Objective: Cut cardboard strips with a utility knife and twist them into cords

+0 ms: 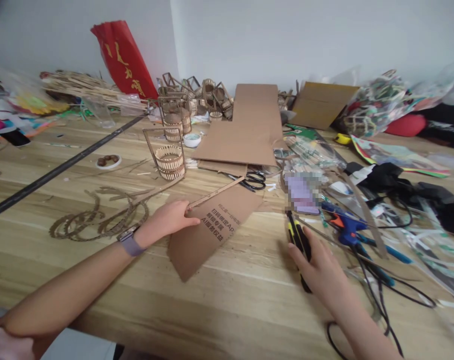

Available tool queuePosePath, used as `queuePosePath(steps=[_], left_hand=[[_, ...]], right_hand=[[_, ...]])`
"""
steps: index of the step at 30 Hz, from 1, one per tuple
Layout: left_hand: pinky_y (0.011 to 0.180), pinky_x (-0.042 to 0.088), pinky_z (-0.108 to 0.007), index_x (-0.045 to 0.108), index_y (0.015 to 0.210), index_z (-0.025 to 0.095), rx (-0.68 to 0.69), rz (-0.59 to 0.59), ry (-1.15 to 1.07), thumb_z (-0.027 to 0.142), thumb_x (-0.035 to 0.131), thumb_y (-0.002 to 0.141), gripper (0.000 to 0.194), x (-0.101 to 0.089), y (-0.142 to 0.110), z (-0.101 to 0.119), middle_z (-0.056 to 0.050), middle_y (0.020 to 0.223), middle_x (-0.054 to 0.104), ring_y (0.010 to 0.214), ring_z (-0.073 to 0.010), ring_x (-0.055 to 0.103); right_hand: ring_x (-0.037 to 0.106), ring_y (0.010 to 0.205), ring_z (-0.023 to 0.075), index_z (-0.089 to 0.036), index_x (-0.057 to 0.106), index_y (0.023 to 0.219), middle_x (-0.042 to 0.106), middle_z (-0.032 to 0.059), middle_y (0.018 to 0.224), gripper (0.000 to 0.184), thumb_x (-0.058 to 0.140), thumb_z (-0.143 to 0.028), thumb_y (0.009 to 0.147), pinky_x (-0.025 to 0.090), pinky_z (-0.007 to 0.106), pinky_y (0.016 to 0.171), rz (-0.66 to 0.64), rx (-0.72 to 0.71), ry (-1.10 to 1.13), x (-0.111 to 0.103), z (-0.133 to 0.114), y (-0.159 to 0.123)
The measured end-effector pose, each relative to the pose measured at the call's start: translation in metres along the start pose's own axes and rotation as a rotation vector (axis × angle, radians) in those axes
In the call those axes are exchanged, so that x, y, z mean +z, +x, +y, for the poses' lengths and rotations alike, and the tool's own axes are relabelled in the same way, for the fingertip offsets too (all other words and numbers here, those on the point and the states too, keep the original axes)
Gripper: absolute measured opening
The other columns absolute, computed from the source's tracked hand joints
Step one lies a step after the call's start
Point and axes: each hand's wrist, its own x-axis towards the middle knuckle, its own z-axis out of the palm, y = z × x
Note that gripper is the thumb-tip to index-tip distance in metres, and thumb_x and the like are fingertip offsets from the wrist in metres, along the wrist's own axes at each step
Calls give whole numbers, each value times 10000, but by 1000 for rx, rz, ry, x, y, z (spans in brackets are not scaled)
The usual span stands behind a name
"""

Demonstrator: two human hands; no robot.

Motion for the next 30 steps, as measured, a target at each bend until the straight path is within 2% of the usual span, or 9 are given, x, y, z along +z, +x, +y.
queuePosePath(steps=[2, 3, 7, 11, 14, 17, 21, 27, 30], left_hand=[[664, 401, -313, 607, 817, 172, -2, 4, -20, 405, 607, 808, 234, 0, 2, 0, -133, 973, 691, 927, -293, 641], [655, 388, -308, 603, 775, 172, -6, 1, -36, 356, 594, 807, 186, -1, 3, 0, -121, 921, 688, 885, -278, 639], [577, 309, -282, 532, 620, 185, -33, -36, -154, 257, 559, 797, 193, -1, 11, -1, -35, 646, 593, 664, -204, 574], [511, 243, -260, 482, 577, 192, -42, -115, -359, 263, 570, 794, 245, -1, 15, -3, 30, 514, 456, 530, -146, 461], [479, 243, -238, 556, 697, 172, -6, -174, -545, 337, 588, 816, 206, -9, 10, -3, 32, 572, 503, 506, -118, 424], [466, 259, -209, 616, 900, 160, 104, -254, -721, 500, 601, 838, 346, -26, -3, 1, -17, 753, 628, 557, -105, 449], [442, 228, -196, 664, 977, 142, 308, -474, -1166, 672, 568, 856, 552, -40, -19, 10, -121, 965, 706, 620, -103, 468], [476, 319, -178, 693, 1008, 121, 32, -638, -1601, 442, 406, 1017, 430, -29, -19, 19, -117, 886, 721, 586, -84, 523], [461, 324, -172, 695, 983, 108, -92, -679, -1717, 299, 401, 1008, 352, -18, -21, 26, -105, 836, 715, 564, -80, 531]], right_hand=[[660, 1026, 358, -173, 639, 1091, 687, 206, 1095, 415, 446, -503, 928, 520, 556, 853, 119, -130, -166, 5, -3, 0], [653, 1031, 351, -183, 658, 1070, 692, 196, 1096, 397, 437, -486, 938, 507, 552, 875, 101, -176, -170, 8, -11, -2], [668, 940, 260, -244, 684, 937, 731, 101, 1020, 269, 434, -336, 972, 536, 446, 829, -263, -354, -31, 30, -61, -8], [638, 1078, 302, -209, 664, 901, 708, 146, 1055, 212, 464, -264, 944, 538, 470, 858, -350, -369, 18, 48, -96, -9], [629, 1117, 305, -205, 666, 979, 700, 150, 1088, 191, 490, -268, 936, 537, 481, 886, -358, -368, 72, 49, -103, -6], [597, 1197, 284, -205, 651, 1126, 656, 159, 1243, 251, 517, -255, 920, 530, 444, 928, -402, -421, 169, 44, -105, -2], [676, 966, 243, -212, 685, 876, 719, 122, 1004, 223, 468, -179, 913, 539, 362, 806, -497, -467, 191, 33, -106, 2], [626, 577, 163, -222, 604, 659, 668, 34, 646, 393, 407, -328, 982, 415, 265, 539, -777, -348, 125, -5, -90, -4], [548, 523, 144, -220, 557, 617, 598, 15, 575, 437, 406, -425, 971, 364, 262, 499, -713, -206, 209, -13, -92, 0]])
